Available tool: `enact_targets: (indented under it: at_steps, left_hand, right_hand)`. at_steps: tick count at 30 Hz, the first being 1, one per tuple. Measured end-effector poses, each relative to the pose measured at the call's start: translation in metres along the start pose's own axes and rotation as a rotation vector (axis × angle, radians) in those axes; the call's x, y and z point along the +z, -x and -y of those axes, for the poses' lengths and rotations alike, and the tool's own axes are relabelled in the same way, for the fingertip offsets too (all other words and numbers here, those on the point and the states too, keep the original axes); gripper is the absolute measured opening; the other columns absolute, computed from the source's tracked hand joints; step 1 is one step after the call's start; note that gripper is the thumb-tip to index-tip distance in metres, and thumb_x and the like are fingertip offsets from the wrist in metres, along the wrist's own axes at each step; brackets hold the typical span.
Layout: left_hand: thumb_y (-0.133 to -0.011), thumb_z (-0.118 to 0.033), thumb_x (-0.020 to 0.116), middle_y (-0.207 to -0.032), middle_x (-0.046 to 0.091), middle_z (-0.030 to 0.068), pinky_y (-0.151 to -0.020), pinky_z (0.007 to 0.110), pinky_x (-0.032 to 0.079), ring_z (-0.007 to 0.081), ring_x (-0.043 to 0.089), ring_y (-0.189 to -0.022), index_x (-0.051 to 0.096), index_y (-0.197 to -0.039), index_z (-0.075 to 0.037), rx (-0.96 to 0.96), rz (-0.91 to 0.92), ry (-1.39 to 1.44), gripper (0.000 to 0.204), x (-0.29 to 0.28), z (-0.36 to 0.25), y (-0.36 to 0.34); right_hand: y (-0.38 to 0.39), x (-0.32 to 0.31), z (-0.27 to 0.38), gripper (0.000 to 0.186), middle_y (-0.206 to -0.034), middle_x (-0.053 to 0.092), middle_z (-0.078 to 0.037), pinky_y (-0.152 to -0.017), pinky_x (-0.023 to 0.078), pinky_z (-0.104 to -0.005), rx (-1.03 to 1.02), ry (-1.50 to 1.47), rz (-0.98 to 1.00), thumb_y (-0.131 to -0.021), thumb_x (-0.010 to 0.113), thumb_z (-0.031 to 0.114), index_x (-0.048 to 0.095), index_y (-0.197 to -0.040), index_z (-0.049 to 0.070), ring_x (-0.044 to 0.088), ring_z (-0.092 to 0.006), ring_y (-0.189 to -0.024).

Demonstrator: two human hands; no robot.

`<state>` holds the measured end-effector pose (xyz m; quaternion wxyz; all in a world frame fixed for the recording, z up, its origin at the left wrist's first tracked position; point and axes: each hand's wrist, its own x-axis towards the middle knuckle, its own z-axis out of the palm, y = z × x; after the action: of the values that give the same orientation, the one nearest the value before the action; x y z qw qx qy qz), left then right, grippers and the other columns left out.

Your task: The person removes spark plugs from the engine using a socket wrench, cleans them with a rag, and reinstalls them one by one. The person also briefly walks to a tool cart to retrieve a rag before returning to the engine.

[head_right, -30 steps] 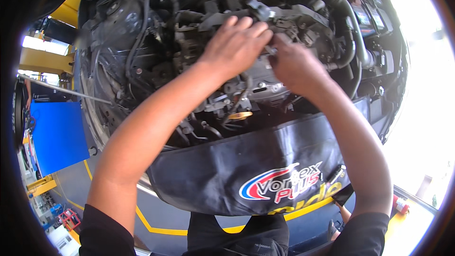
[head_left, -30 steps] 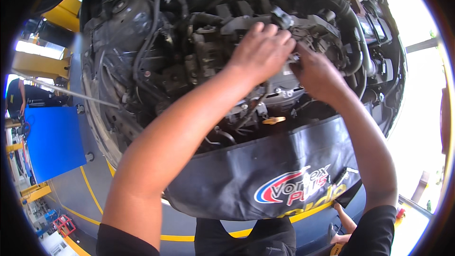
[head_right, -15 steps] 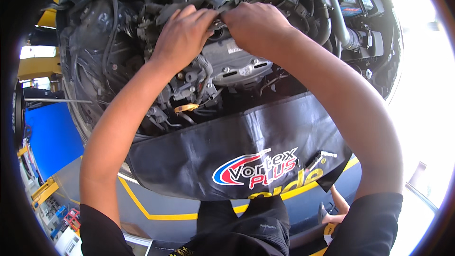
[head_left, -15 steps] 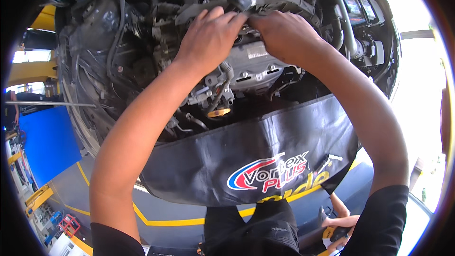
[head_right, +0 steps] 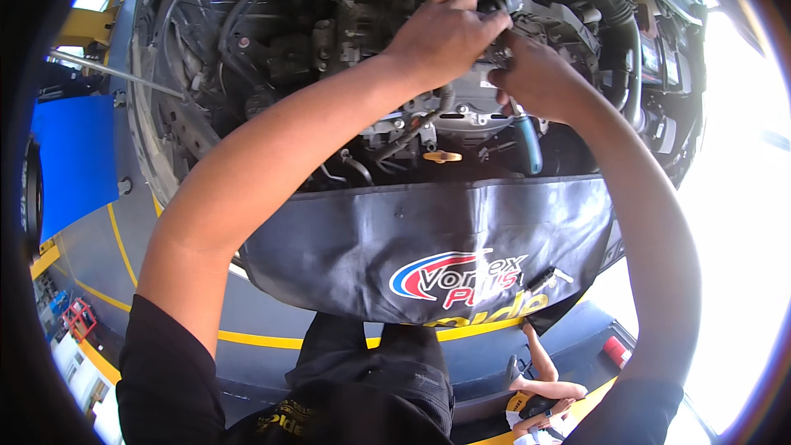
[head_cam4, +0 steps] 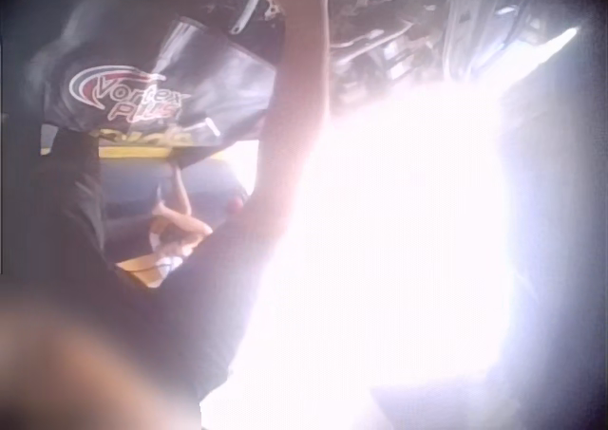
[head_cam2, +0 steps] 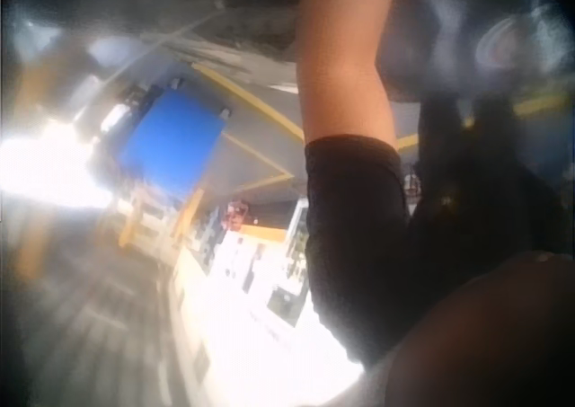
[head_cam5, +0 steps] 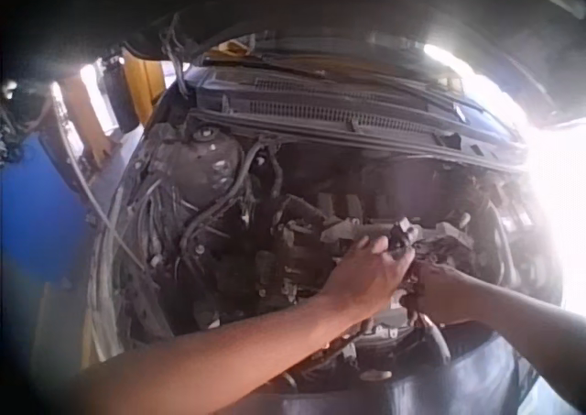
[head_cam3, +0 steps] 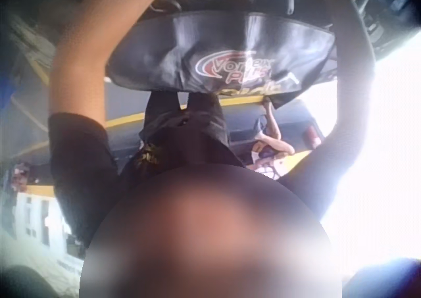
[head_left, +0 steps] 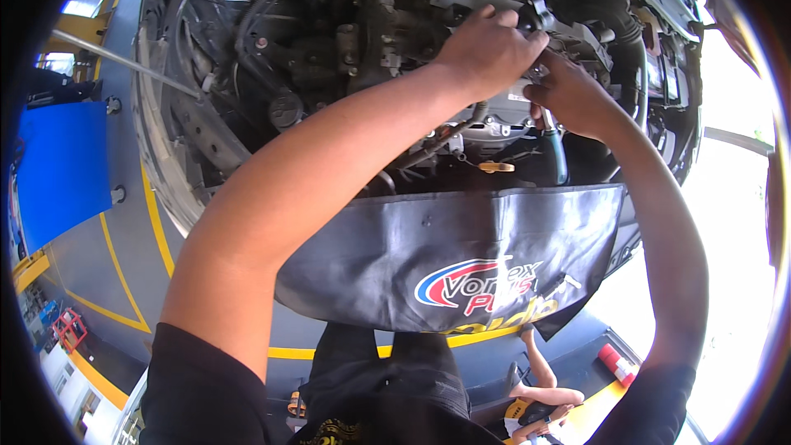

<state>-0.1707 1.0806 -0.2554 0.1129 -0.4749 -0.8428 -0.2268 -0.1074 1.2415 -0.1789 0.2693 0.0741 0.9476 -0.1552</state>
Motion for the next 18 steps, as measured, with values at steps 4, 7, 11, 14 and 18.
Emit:
enact_targets:
  at_steps: [4,7,11,14,18]
  left_hand:
    - [-0.092,-0.012,0.057,-0.09,0.075,0.0108,-0.104,0.049,0.046,0.03,0.064,-0.115,0.059,-0.129,-0.006,-0.014,-0.062,-0.039,0.037,0.005,0.0,0.0]
    - [-0.088,-0.017,0.068,-0.089,0.075,0.008,-0.102,0.046,0.045,0.0287,0.064,-0.113,0.057,-0.128,-0.011,-0.058,-0.034,0.041,0.042,0.007,0.001,0.002]
    - [-0.084,-0.026,0.077,-0.09,0.074,0.0043,-0.096,0.044,0.045,0.0244,0.065,-0.107,0.059,-0.124,-0.018,-0.096,-0.032,-0.015,0.045,0.004,0.004,0.002]
    - [-0.085,-0.027,0.076,-0.089,0.073,0.0038,-0.091,0.043,0.045,0.0243,0.066,-0.102,0.06,-0.119,-0.018,-0.041,-0.188,-0.029,0.038,-0.003,0.001,-0.001]
    - [-0.074,-0.014,0.085,-0.1,0.064,0.0175,-0.092,0.049,0.047,0.0374,0.06,-0.103,0.059,-0.128,-0.014,-0.147,-0.106,0.017,0.061,-0.014,-0.01,0.004]
  right_hand:
    - [-0.008,0.006,-0.009,0.035,-0.104,0.071,-0.016,-0.087,0.053,-0.0521,-0.229,0.567,-0.366,-0.09,0.055,0.013,0.059,-0.125,0.01,0.069,-0.0364,-0.102]
    - [-0.012,0.01,-0.01,0.034,-0.098,0.07,-0.016,-0.083,0.054,-0.05,-0.458,0.532,-0.659,-0.092,0.054,0.014,0.061,-0.125,0.009,0.07,-0.034,-0.094]
    - [-0.018,0.007,-0.005,0.029,-0.096,0.069,-0.011,-0.083,0.053,-0.0452,0.022,-0.269,-0.022,-0.094,0.056,0.021,0.064,-0.119,0.009,0.069,-0.0298,-0.09]
    - [-0.034,0.006,-0.007,0.035,-0.09,0.067,-0.008,-0.082,0.053,-0.0427,-0.158,-0.216,0.108,-0.098,0.056,0.033,0.064,-0.125,0.012,0.068,-0.0245,-0.088]
    - [-0.07,0.024,-0.017,0.036,-0.106,0.073,-0.017,-0.087,0.057,-0.0442,-0.663,0.32,-0.435,-0.085,0.073,0.027,0.069,-0.116,0.009,0.072,-0.0337,-0.102]
